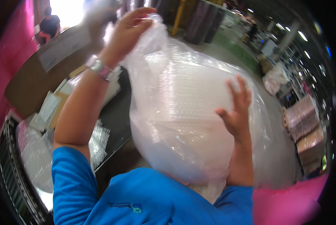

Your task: The person repeatedly picks up sheets of bubble wrap from a large plastic bag and places them onto a conveyor belt. The person handles the bubble wrap by hand, separating sheets and stacking them on the belt in a repetitive loop.

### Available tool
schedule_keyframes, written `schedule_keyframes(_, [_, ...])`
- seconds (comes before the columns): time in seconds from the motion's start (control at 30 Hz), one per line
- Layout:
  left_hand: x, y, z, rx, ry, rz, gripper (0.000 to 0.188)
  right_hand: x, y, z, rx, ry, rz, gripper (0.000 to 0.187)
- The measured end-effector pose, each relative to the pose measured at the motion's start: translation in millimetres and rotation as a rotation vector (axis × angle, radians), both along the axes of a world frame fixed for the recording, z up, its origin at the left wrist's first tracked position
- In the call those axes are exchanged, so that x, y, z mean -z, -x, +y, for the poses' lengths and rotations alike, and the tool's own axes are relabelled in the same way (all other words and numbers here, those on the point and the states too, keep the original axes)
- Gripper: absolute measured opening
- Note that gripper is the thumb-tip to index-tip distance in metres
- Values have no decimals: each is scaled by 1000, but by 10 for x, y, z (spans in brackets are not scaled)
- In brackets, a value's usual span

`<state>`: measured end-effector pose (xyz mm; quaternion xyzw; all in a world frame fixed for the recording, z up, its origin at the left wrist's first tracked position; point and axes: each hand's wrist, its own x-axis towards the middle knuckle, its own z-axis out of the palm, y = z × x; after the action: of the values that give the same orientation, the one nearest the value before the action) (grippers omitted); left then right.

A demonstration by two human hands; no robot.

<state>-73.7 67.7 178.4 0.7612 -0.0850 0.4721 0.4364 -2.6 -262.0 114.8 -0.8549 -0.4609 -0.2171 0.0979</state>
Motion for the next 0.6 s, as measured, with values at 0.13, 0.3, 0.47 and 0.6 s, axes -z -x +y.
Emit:
schedule_keyframes(0.13, [355, 547, -156, -355, -343, -215, 32, 626, -165, 126, 28, 256, 152, 75])
schedule_keyframes(0.3, [1422, 1695, -494, -162, -67, 186, 34, 283, 40, -212, -1, 178, 244, 77])
schedule_keyframes(0.47, [2380, 2758, -300, -474, 393, 593, 33, 28, -54, -205, -120, 157, 437, 71])
schedule_keyframes(0.6, [2865, 3605, 59, -760, 623, 657, 29, -209, 49, -145, -8, 83, 462, 65])
